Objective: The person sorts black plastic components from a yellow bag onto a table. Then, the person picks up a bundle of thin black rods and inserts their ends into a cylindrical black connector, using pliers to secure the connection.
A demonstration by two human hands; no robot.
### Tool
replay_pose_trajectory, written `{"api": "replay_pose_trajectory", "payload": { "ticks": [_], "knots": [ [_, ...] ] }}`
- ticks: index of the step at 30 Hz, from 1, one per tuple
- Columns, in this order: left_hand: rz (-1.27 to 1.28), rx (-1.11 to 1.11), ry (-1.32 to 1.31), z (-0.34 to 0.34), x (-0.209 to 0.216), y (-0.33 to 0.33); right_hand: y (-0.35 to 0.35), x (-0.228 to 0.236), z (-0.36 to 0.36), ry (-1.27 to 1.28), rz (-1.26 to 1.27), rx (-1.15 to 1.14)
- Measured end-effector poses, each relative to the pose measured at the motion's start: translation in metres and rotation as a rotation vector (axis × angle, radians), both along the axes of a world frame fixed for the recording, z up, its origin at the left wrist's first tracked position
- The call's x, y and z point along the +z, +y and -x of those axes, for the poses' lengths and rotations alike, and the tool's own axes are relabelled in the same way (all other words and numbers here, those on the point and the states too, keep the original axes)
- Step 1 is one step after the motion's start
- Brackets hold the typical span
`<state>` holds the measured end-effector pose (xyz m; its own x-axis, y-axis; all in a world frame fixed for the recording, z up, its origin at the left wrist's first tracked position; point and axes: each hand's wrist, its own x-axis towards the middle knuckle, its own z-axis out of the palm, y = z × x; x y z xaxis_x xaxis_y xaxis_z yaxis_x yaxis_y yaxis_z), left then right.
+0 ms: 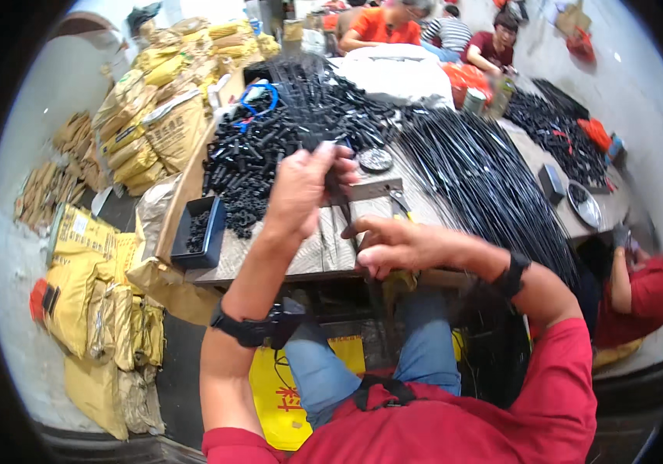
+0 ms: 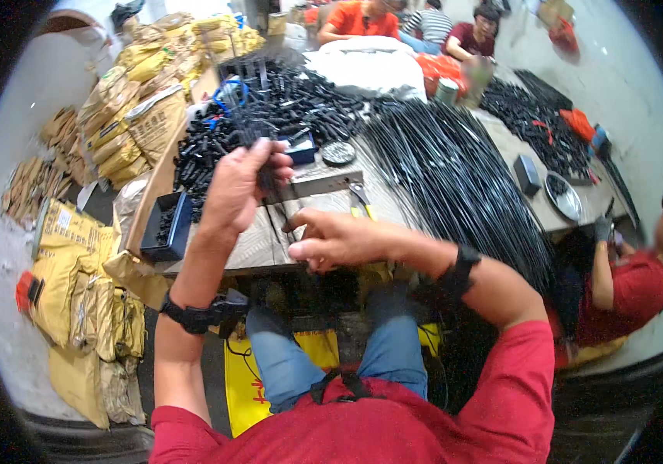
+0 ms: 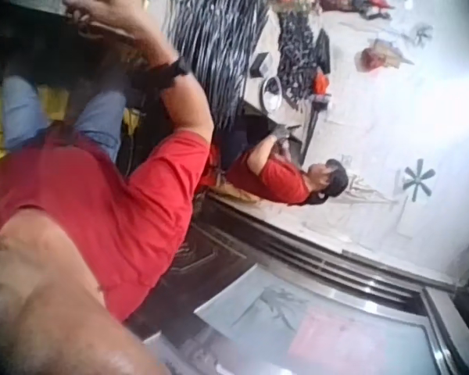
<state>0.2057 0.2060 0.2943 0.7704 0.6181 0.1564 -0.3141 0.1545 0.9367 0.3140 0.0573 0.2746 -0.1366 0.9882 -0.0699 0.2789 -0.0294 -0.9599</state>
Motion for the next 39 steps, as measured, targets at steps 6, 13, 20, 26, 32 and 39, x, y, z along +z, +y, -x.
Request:
{"api": "replay_pose_trajectory", "payload": {
  "ticks": [6, 13, 20, 26, 32, 39],
  "knots": [
    [0.259, 0.108, -0.161, 0.012, -0.001, 0.013, -0.008, -0.043, -0.154, -1.142, 0.197, -0.575],
    [0.219, -0.094, -0.134, 0.014, -0.004, 0.017, -0.013, -0.084, -0.163, -1.317, 0.225, -0.619],
    [0.233, -0.192, -0.167, 0.014, 0.0, 0.002, -0.011, -0.06, -0.159, -1.365, 0.301, -0.664],
    [0.29, -0.261, -0.174, 0.016, 0.001, 0.0, -0.008, -0.074, -0.163, -1.36, 0.291, -0.646],
    [0.277, -0.232, -0.163, 0.013, -0.006, 0.001, -0.009, -0.08, -0.153, -1.513, 0.244, -0.552],
    [0.296, -0.275, -0.17, 0.023, 0.0, 0.0, -0.02, -0.045, -0.155, -1.205, 0.134, -0.849]
  ]
}}
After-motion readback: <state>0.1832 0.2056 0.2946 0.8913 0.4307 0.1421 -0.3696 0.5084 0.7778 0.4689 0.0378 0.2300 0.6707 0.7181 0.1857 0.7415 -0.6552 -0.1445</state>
